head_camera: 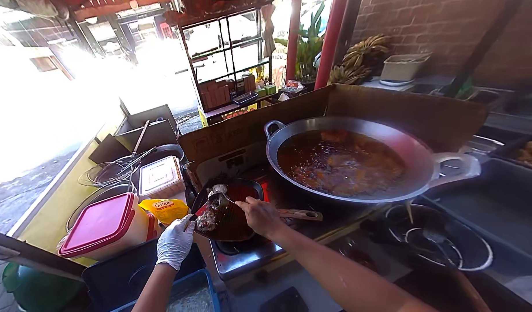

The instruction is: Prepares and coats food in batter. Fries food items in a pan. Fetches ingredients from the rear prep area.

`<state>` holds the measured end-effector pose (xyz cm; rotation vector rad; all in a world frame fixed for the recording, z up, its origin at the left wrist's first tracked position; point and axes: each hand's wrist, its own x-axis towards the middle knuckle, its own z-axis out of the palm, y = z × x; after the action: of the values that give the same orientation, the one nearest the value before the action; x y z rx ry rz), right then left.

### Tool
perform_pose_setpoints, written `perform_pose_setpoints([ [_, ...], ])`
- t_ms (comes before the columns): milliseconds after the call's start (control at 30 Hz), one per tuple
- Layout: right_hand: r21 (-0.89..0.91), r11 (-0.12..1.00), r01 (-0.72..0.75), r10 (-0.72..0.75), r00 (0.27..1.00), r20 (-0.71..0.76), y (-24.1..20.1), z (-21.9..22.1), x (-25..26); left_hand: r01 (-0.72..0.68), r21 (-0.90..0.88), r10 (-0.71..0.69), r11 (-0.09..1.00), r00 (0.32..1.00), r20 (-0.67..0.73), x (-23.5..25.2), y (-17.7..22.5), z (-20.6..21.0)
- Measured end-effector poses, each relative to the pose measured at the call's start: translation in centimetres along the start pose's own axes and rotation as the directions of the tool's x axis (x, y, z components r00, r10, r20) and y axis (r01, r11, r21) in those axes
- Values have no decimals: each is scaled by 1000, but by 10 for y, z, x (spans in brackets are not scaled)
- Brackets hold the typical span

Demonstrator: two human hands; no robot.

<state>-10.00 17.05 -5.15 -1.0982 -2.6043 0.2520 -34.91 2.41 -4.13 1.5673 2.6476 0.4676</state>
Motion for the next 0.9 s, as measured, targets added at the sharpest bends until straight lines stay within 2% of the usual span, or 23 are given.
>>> perform_pose_setpoints([
  [67, 14, 1000, -16, 15, 1000, 17, 0, 4, 0, 13, -7, -13, 1000, 1000, 15, -2, -1, -1],
  [167, 29, 999, -38, 37, 999, 36, 0, 6, 2, -6, -23, 5, 1000, 999, -41, -9, 2, -4],
  [300, 22, 999, -42, 41, 998, 38, -1, 5, 1, -42, 63, 48, 997, 994, -94, -8, 6, -4],
  [433, 31, 999, -43, 42, 999, 35, -4, -2, 1, 18, 105, -15, 994, 1000, -24, -6, 10, -4],
  [567, 66, 996, -53, 53, 999, 6, -3, -2, -1, 11, 96, -14, 995, 999, 33, -6, 11, -7],
  [767, 120, 990, -77, 73, 997, 39, -5, -17, -3, -82, 28, 85, 996, 988, -133, -13, 10, -15],
  [900, 130, 989, -65, 64, 998, 12, -7, -24, -5, -75, 31, 79, 997, 988, -135, -14, 8, -15],
])
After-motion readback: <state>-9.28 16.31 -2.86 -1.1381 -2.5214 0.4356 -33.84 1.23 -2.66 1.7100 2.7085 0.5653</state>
